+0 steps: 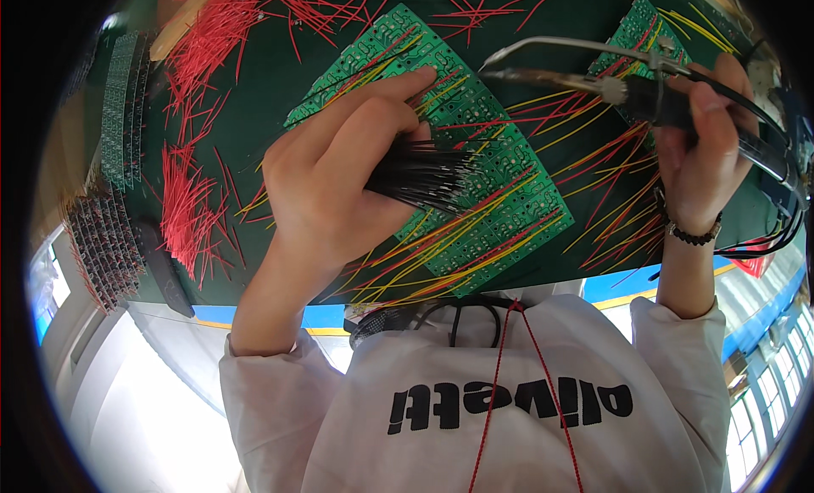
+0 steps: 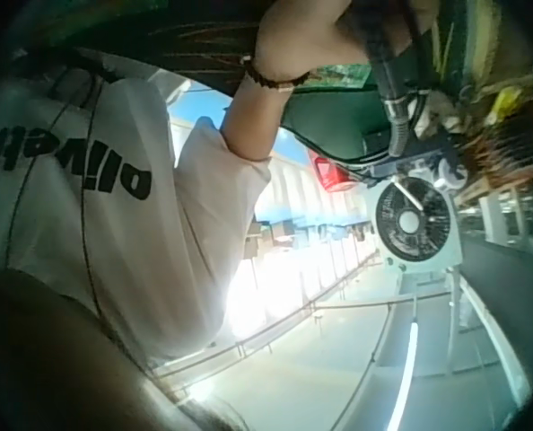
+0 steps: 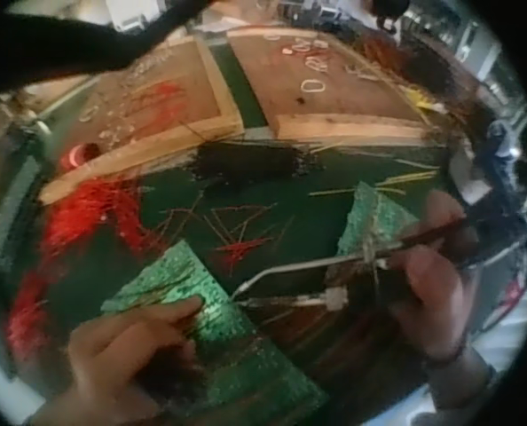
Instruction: The person takes a bundle of wires and solders wires onto circuit boards using a soldering iron.
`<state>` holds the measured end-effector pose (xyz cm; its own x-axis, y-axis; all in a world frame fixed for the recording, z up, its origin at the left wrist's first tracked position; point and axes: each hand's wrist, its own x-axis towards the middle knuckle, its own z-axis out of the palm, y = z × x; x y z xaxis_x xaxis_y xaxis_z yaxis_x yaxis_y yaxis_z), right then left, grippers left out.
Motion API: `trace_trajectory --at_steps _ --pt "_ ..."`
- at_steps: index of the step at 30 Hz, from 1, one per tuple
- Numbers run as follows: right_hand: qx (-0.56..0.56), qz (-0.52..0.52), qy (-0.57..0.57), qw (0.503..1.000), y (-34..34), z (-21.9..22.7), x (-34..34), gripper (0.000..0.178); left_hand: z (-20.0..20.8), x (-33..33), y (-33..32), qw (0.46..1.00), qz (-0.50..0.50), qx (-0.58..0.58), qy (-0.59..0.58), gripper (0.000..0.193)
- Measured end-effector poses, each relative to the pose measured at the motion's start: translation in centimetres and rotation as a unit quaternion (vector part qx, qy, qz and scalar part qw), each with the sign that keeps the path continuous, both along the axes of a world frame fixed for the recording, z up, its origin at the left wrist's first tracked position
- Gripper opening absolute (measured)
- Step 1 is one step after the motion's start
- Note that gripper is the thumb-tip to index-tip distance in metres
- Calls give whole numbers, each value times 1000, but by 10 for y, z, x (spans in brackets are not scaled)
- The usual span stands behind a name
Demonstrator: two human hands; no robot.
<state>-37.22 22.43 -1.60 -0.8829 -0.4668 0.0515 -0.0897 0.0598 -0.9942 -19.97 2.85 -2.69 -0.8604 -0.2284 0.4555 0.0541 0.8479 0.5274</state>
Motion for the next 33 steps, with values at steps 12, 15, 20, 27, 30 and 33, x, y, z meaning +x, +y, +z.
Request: trace_trajectory --at_steps 12,15,20,27,30,33 --pt "6 47 11 999 -6 2 3 15 4 1 -1 1000 -7 2 -17 18" --pt "1 56 10 998 -7 0 3 14 5 2 -1 999 -16 2 -33 16" --pt "12 46 11 999 -9 1 8 12 3 2 -2 999 -26 1 -22 16" --pt "-20 48 11 999 1 -4 0 15 5 1 -2 999 -23 16 -30 16" --pt "-14 -44 -16 999 -8 1 5 15 4 2 -1 999 -18 14 -37 16" --pt "-6 -6 -3 1000 -5 0 3 17 4 1 -1 999 -16 19 -35 16"
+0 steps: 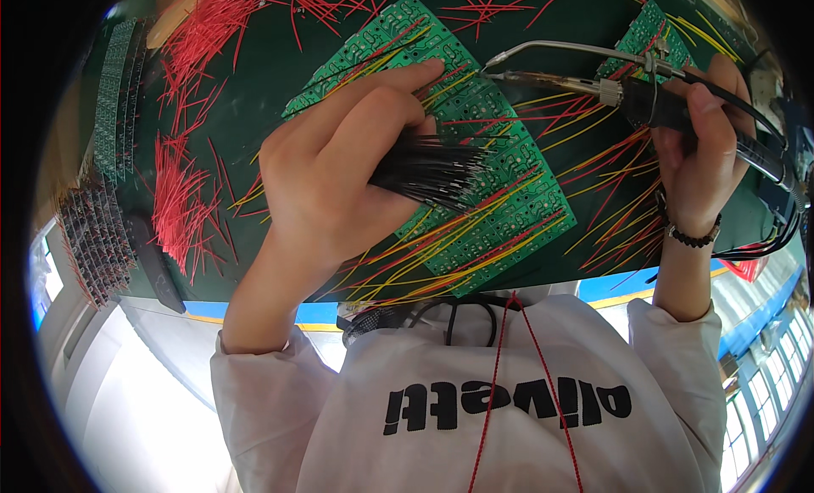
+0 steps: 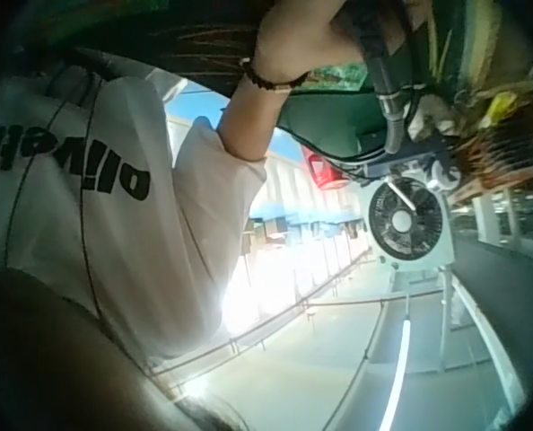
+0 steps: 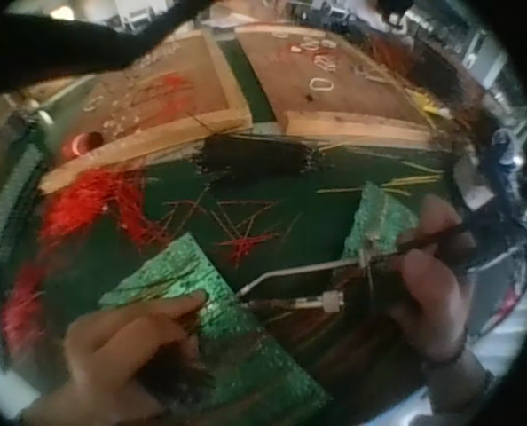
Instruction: The person takes a bundle of wires and solders wires onto circuit boards using a soldering iron.
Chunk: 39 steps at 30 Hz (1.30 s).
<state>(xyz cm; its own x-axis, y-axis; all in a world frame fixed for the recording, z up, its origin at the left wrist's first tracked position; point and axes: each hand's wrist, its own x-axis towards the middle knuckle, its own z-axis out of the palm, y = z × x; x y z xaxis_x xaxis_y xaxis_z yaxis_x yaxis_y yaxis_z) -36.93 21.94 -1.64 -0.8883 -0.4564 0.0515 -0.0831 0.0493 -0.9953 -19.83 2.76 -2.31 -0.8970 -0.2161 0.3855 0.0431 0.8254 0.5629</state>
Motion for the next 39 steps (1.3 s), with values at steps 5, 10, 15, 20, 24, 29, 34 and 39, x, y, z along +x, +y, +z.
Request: trace_trajectory --at_steps 5,10,15,20,24,29,34,39 --pt "5 50 -1 999 3 -2 -1 16 0 0 -1 1000 -3 -6 9 15" --pt "14 -19 22 999 -6 3 7 12 -4 -2 0 999 6 -1 49 18" --pt "-14 95 -2 995 5 0 -8 16 5 1 -6 996 22 65 58 11" --pt "-12 11 2 1000 6 -2 -1 19 -2 5 -27 964 51 202 163 5" --pt "-26 22 -2 999 9 -6 -4 27 16 23 -37 870 8 463 172 19" --pt "-6 -24 -11 1000 4 -1 7 26 18 22 -25 909 16 365 200 22" --pt "-15 25 2 1000 6 -1 -1 21 30 34 -27 915 44 358 181 20" --pt "-20 -39 14 999 -7 5 9 16 40 47 -34 908 12 388 160 20"
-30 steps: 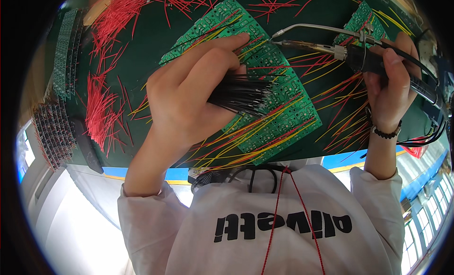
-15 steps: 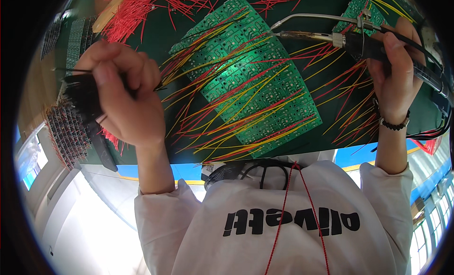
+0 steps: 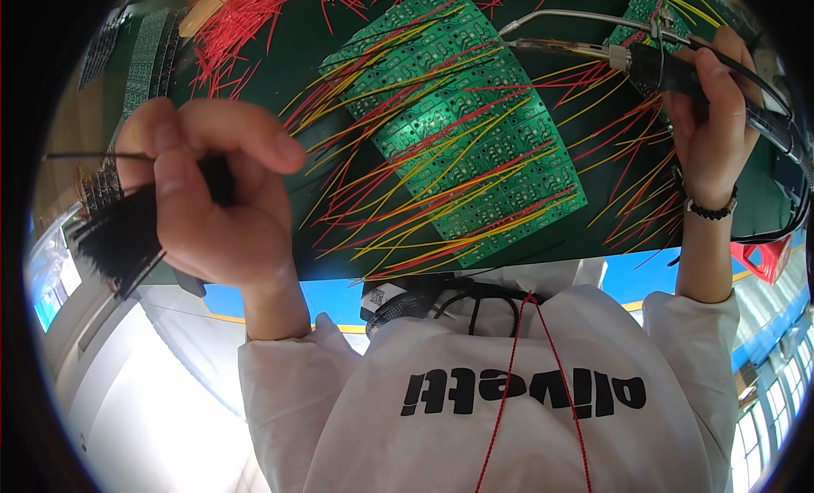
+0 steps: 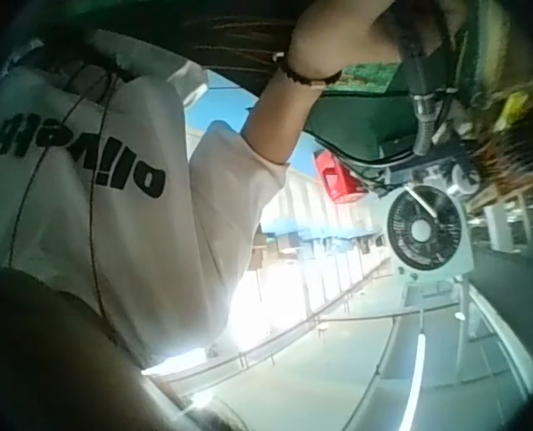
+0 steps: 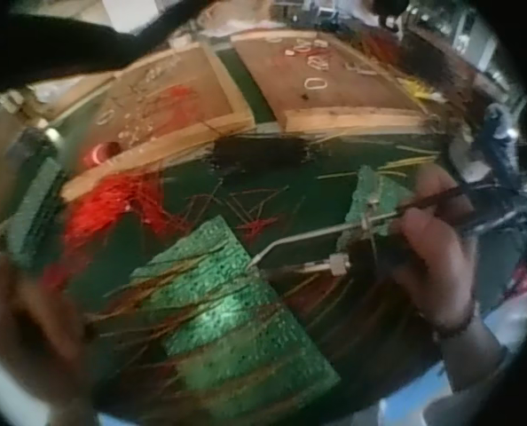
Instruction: The person takes a bundle of wires and solders wires onto circuit boards using a soldering iron.
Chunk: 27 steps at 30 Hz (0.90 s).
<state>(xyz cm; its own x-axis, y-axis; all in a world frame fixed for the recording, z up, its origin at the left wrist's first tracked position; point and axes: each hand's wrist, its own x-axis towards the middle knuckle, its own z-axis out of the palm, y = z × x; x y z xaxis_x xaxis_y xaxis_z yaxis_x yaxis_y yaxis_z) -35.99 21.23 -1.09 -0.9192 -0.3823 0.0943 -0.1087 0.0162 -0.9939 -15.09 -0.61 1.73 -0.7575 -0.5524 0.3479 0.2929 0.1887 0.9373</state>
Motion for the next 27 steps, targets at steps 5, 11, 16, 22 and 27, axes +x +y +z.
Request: trace_trajectory --at_steps 5,11,16,22,27 --pt "0 72 12 997 8 -4 -11 15 -6 16 21 1000 23 -21 0 11" --pt "-9 103 28 994 5 -7 -13 16 -23 41 51 980 65 -154 -111 10" --pt "-20 107 43 993 3 3 -9 16 -19 34 55 933 36 -277 -227 13" --pt "-30 136 70 988 5 2 -9 15 -19 34 60 911 54 -316 -261 16" --pt "-32 123 87 988 8 7 -7 15 -15 28 67 923 42 -237 -300 16"
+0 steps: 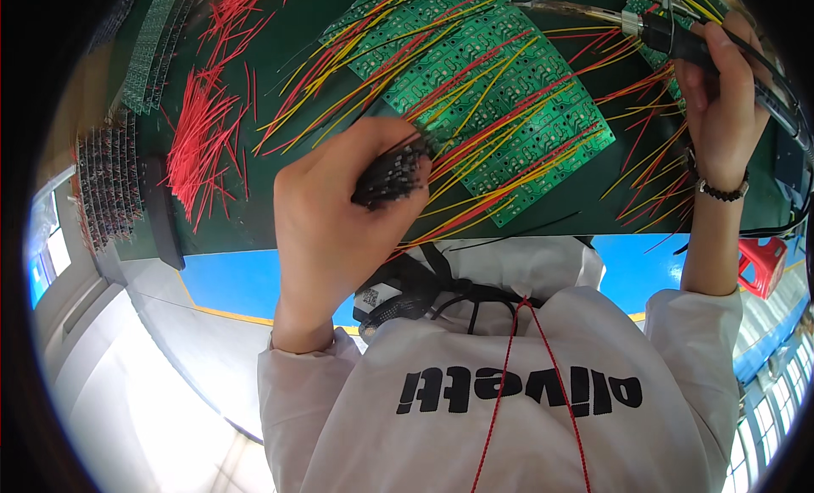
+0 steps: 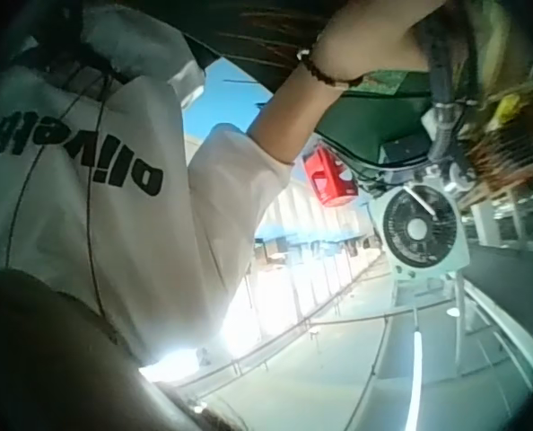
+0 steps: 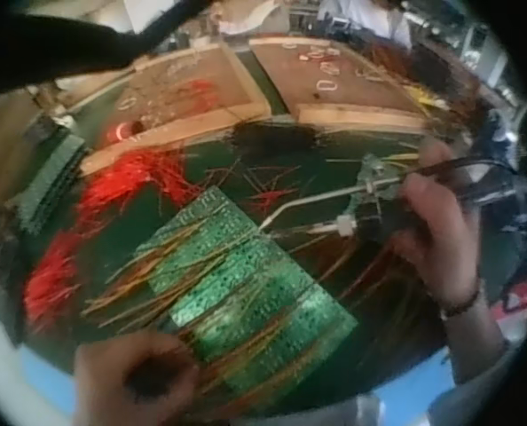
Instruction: The person takes a bundle of wires and solders wires onto circuit boards using a soldering iron.
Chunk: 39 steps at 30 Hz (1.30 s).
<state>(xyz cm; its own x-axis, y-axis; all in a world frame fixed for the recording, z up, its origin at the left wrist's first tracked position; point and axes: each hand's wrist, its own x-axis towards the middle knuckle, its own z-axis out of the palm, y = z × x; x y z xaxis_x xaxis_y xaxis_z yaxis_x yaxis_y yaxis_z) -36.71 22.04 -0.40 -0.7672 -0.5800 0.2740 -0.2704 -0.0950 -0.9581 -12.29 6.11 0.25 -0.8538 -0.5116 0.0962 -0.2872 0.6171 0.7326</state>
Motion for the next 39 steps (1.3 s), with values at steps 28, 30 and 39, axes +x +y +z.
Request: trace_trajectory --at_steps 28,30,39 --pt "11 -21 14 1000 -2 2 3 15 34 -45 -81 995 8 -48 83 16" --pt "-27 -15 -4 1000 1 -2 -2 14 26 -69 -58 964 -12 -219 151 13" --pt "-89 -82 -5 993 0 -4 -3 12 8 -70 -92 938 -72 -334 66 18"
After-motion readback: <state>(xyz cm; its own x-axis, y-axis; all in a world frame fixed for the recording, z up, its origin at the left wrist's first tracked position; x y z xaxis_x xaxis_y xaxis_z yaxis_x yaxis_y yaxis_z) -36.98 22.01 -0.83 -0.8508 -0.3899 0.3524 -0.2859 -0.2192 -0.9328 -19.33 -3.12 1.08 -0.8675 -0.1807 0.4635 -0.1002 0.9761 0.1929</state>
